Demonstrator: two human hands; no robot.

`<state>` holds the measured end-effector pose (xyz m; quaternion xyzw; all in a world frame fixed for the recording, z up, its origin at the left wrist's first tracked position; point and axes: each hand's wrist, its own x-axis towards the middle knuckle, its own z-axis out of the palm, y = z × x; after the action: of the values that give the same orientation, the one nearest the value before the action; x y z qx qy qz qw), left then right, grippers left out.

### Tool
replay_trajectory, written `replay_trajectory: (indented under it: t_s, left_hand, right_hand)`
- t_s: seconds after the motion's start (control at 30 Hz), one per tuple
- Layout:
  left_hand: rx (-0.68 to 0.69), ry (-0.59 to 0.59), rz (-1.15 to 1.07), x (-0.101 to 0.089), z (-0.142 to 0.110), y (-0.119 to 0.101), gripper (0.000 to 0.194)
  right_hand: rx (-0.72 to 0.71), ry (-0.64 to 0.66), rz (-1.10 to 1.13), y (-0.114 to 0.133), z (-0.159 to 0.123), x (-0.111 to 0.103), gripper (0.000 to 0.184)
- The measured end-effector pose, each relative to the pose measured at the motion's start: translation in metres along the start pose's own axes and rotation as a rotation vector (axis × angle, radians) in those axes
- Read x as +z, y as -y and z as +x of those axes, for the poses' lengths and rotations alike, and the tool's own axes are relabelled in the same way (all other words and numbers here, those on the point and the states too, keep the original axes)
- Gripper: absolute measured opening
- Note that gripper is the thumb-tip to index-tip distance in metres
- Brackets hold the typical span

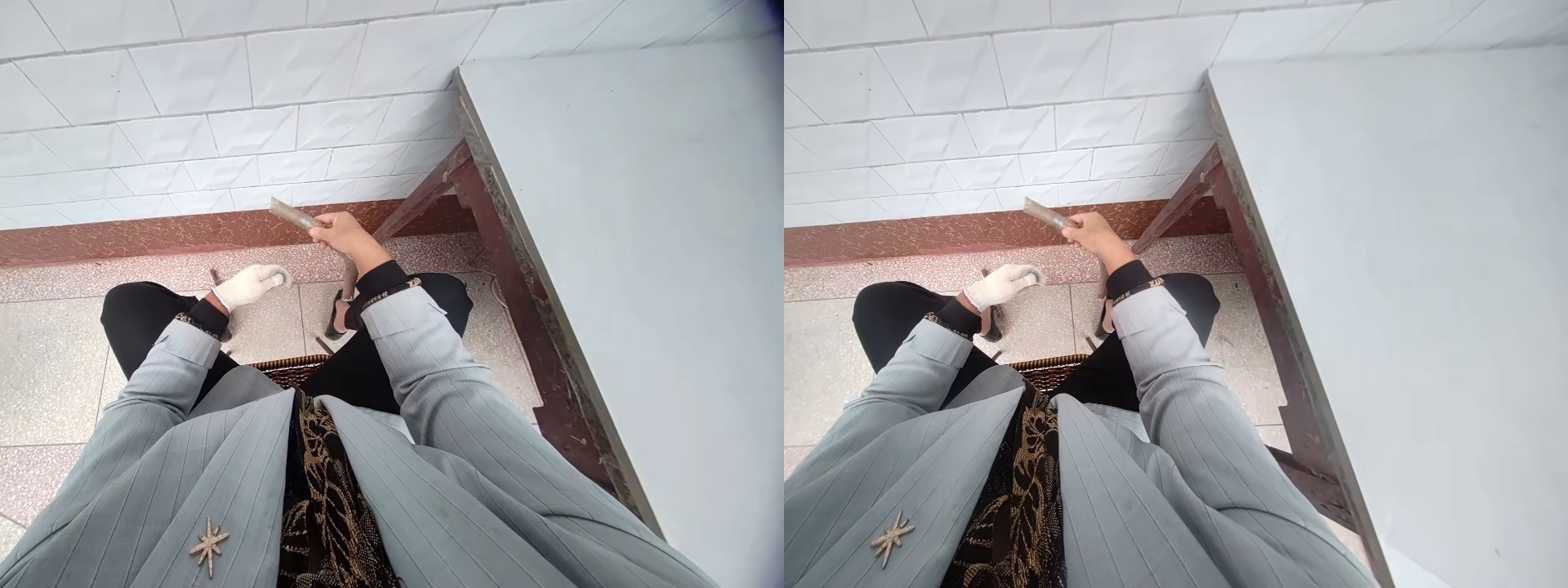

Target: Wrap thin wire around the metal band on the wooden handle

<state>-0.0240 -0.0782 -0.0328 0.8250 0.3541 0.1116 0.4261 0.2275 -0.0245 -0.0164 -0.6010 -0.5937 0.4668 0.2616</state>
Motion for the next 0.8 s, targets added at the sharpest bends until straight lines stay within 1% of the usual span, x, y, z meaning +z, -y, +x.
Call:
replay_trajectory:
  t_s: [0.13, 0.23, 0.3, 0.4, 0.5, 0.57, 0.63, 0.7, 0.8]
  left_hand:
    - [-0.004, 0.025, 0.052, 0.000, -0.001, -0.002, 0.039]
    - [-0.002, 0.023, 0.050, 0.000, -0.001, -0.002, 0.041]
    - [-0.001, 0.008, 0.030, -0.002, -0.001, -0.003, 0.042]
    - [-0.032, -0.044, 0.008, -0.006, -0.002, -0.003, 0.042]
    - [-0.087, -0.087, -0.025, -0.009, -0.002, -0.003, 0.039]
    - [-0.120, -0.112, -0.107, -0.011, -0.002, -0.003, 0.038]
    - [-0.144, -0.152, -0.207, -0.012, -0.002, -0.002, 0.039]
    - [-0.162, -0.190, -0.277, -0.013, -0.002, -0.002, 0.039]
    - [-0.176, -0.206, -0.310, -0.014, -0.001, 0.000, 0.039]
  right_hand:
    - [-0.032, 0.013, -0.466, 0.000, 0.000, 0.007, 0.023]
    - [-0.059, 0.081, -0.678, 0.002, -0.003, 0.013, 0.027]
    - [-0.073, 0.174, -0.775, 0.002, -0.005, 0.017, 0.027]
    - [-0.095, 0.386, -0.873, 0.001, -0.007, 0.021, 0.022]
    - [-0.060, 0.609, -0.839, 0.001, -0.011, 0.021, 0.019]
    - [-0.018, 0.748, -0.729, 0.003, -0.014, 0.018, 0.021]
    - [-0.010, 0.864, -0.593, 0.006, -0.018, 0.014, 0.026]
    - [-0.049, 0.931, -0.466, 0.011, -0.021, 0.008, 0.034]
    - [-0.134, 0.956, -0.325, 0.016, -0.024, -0.003, 0.042]
